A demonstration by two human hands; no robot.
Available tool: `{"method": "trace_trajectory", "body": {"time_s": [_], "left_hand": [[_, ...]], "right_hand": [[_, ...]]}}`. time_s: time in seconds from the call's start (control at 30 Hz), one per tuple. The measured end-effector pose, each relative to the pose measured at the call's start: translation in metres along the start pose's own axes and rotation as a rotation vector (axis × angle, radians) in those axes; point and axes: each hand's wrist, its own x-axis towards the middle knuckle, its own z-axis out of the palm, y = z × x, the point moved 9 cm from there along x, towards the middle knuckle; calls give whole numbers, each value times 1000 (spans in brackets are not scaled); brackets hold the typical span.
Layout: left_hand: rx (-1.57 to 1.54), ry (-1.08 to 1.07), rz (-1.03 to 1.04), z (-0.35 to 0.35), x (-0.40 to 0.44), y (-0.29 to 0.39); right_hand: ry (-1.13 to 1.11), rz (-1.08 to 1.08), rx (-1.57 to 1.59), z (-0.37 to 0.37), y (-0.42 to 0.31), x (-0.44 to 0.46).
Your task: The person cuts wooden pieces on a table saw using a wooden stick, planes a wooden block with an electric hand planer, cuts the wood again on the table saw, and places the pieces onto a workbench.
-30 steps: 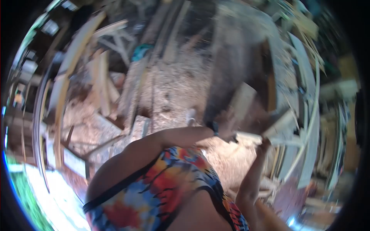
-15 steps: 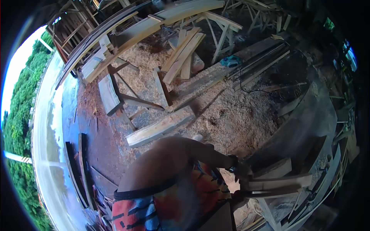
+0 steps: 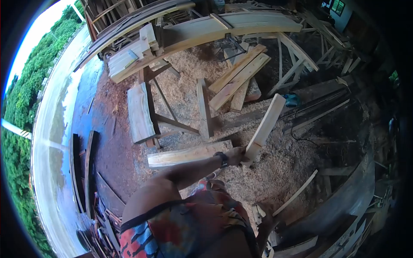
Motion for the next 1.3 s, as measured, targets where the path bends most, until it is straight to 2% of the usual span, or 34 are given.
{"method": "trace_trajectory", "body": {"time_s": [0.07, 0.1, 0.13, 0.17, 0.2, 0.27, 0.3, 0.4, 0.47, 0.5, 0.57, 0.6, 0.63, 0.7, 0.77, 0.8, 0.83, 0.87, 0.9, 0.93, 0.97, 1.0, 1.07, 1.1, 1.13, 1.17, 1.2, 1.3], "left_hand": [[208, 195, 35, -118, 6, 23], [203, 303, 156, -171, 0, 41], [290, 431, 79, -224, 4, 40], [161, 530, 63, -281, 30, 2], [228, 661, 137, -317, 11, 39], [120, 803, 165, -392, 16, 33], [147, 853, 147, -437, 40, 4], [-278, 807, 117, -493, 48, 2], [-332, 878, 144, -537, 51, -1], [-436, 847, 199, -559, 55, -1], [-396, 933, 197, -610, 61, -3], [-439, 889, 311, -626, 59, 10], [-431, 924, 239, -648, 60, 9], [-522, 949, 306, -717, 67, -3], [-955, 1056, 462, -777, 81, -30], [-968, 1047, 477, -797, 78, -39], [-765, 1093, 456, -808, 71, -34], [-308, 1202, 392, -805, 59, -15], [370, 1355, 184, -793, 43, 10], [758, 1448, 55, -778, 37, 28], [967, 1503, -3, -762, 33, 42], [922, 1497, -19, -759, 34, 36], [822, 1494, -53, -751, 35, 24], [927, 1492, 6, -733, 32, 27], [1011, 1436, -51, -701, 22, 43], [962, 1430, -35, -703, 20, 28], [915, 1422, -19, -706, 22, 5], [91, 1405, 330, -760, 39, -72]], "right_hand": [[4, -36, -63, 29, -5, 12], [-42, -61, -113, 39, 7, 19], [-32, -7, -140, 49, -2, 21], [-23, 48, -167, 62, -15, 21], [-15, 102, -193, 75, -27, 22], [-125, 91, -328, 98, -42, 28], [-154, 95, -327, 104, -40, 36], [-231, 116, -346, 98, -28, 59], [-229, 146, -397, 93, -26, 67], [-215, 164, -431, 90, -24, 70], [-195, 202, -491, 85, -22, 71], [-183, 220, -516, 82, -18, 72], [-172, 240, -538, 78, -13, 71], [-144, 294, -567, 74, 3, 72], [-115, 345, -604, 65, 19, 69], [-106, 356, -618, 60, 23, 68], [-104, 360, -637, 70, 15, 67], [-108, 328, -664, 94, -13, 64], [-114, 300, -695, 104, -26, 57], [-102, 291, -635, 103, -22, 54], [-90, 276, -574, 101, -13, 55], [-75, 261, -518, 96, -7, 56], [-59, 338, -609, 81, 6, 55], [-75, 295, -644, 91, -6, 51], [-92, 253, -680, 97, -14, 50], [-66, 410, -580, 88, 1, 45], [-68, 418, -542, 88, 0, 43], [-70, 435, -487, 86, 4, 33]]}}
